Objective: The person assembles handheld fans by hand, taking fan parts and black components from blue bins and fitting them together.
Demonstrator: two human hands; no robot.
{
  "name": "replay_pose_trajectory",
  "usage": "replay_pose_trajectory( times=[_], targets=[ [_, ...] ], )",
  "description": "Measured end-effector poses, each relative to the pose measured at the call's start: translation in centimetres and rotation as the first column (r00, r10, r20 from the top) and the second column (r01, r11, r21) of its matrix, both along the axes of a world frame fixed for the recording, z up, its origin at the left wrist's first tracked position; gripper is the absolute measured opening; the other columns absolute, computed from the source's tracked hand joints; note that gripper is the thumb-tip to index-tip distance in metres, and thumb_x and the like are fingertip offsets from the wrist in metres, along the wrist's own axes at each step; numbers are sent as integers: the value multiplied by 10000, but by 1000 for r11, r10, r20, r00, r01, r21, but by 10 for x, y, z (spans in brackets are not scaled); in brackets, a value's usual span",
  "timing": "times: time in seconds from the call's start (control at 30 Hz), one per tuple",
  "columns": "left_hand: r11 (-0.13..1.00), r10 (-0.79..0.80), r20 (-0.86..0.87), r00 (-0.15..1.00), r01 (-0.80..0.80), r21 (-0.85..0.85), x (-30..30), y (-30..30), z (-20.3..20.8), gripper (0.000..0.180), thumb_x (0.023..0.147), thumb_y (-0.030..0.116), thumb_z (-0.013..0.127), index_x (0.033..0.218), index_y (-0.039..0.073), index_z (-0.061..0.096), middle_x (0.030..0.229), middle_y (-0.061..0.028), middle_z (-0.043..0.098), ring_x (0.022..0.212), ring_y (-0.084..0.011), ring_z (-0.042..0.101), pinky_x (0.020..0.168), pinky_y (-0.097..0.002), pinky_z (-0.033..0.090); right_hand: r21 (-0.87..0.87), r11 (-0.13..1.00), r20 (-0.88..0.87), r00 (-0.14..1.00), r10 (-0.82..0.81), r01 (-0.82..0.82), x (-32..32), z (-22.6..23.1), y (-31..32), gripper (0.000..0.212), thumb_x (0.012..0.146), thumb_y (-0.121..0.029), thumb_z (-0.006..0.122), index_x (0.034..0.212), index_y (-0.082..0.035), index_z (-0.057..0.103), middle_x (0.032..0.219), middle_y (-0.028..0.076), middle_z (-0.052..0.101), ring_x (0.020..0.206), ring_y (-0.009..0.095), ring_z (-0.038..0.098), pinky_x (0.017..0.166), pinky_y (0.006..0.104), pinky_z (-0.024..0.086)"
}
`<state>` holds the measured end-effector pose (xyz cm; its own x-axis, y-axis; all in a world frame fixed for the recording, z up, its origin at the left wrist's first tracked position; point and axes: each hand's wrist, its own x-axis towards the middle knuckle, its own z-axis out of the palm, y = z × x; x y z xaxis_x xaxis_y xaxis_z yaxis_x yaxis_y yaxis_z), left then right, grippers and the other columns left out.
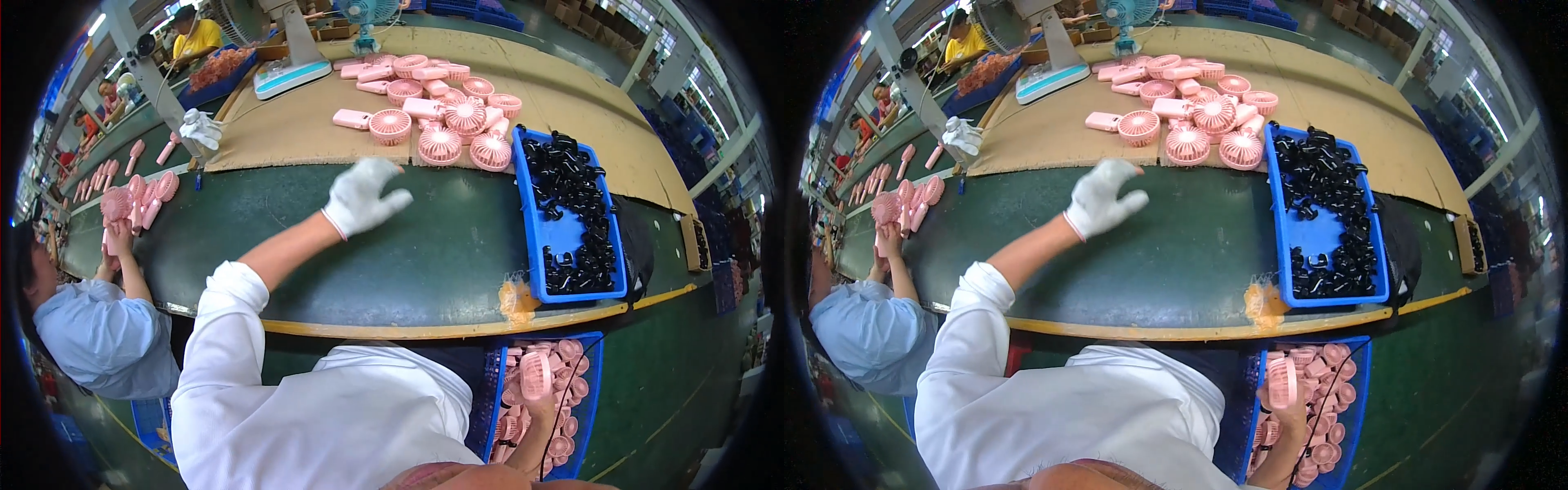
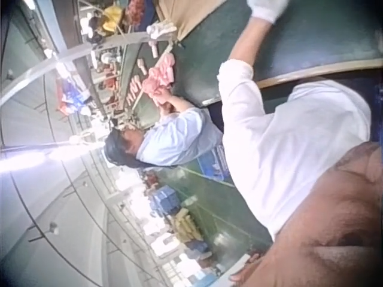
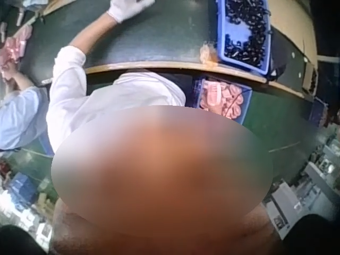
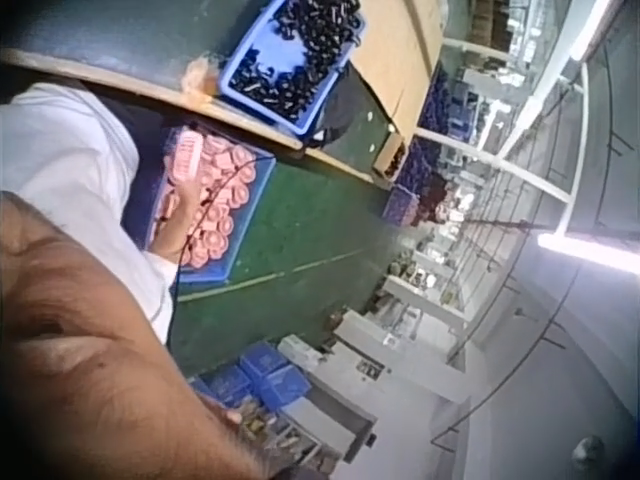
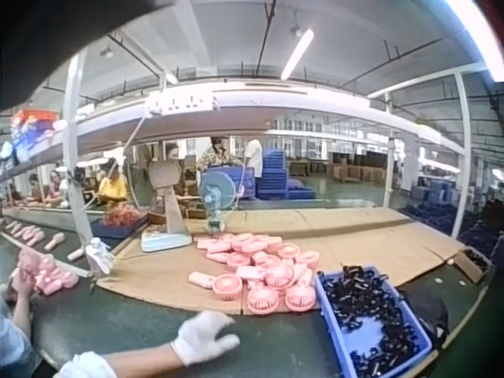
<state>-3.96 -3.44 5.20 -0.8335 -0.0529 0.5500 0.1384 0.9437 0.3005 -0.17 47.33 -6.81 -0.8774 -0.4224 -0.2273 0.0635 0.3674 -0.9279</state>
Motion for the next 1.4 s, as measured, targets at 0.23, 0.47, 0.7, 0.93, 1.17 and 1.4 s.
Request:
replay_pose_trajectory(
  times=[0.23, 0.47, 0.7, 0.93, 1.17, 1.4],
  targets=[
    [906, 416, 97, 904, -421, 46, -74, -74, -13, 542, 841, 513, 556, 1126, 57, 623, 1153, -168, 599, 1122, -309, 542, 953, -399, 433, 702, 616, -421, 906, -45, 357, -10, -73, 106, 502, 493, -154, 850, 911, 17, 633, 916, 235, 647, 886, 425, 615, 779, 470, 493],
    [860, 501, 120, 857, -508, 41, -98, -101, -14, 544, 838, 535, 541, 1097, 70, 650, 1120, -153, 612, 1099, -295, 546, 942, -394, 437, 838, 512, -224, 974, 8, 189, -25, -88, 92, 455, 674, -281, 800, 924, 54, 621, 1031, 268, 610, 889, 384, 606, 773, 420, 496],
    [865, 502, 31, 864, -502, -14, -107, -120, -31, 496, 867, 496, 521, 1043, 50, 648, 1101, -161, 605, 1071, -314, 544, 947, -414, 420, 99, 870, -36, 872, 488, -483, -11, 73, -77, 284, 743, -204, 777, 906, 9, 681, 860, 94, 654, 708, 184, 638, 638, 295, 509],
    [912, 379, -262, 887, -407, -58, -103, -118, -52, 343, 862, 372, 545, 1019, 73, 605, 1059, -125, 570, 1070, -323, 501, 933, -441, 385, 82, 847, -550, 684, 478, -526, -83, 153, -211, 164, 722, -96, 740, 804, -11, 626, 778, 112, 617, 712, 248, 616, 636, 331, 487],
    [904, 422, -34, 906, -418, 91, -114, -143, -20, 364, 874, 407, 530, 953, 80, 667, 941, -151, 645, 938, -327, 588, 873, -434, 440, 68, 973, -897, 414, 156, -219, -172, 101, -357, 133, 749, -69, 721, 740, -6, 603, 709, 111, 574, 625, 275, 580, 572, 358, 471],
    [873, 482, -4, 876, -480, 84, -175, -210, 7, 402, 884, 423, 507, 1075, 102, 657, 1086, -158, 629, 1040, -320, 570, 890, -434, 469, 229, 947, -874, 381, 302, -225, -182, 67, -378, 139, 725, -110, 736, 710, -24, 627, 685, 95, 551, 663, 258, 581, 597, 368, 484]
  ],
)
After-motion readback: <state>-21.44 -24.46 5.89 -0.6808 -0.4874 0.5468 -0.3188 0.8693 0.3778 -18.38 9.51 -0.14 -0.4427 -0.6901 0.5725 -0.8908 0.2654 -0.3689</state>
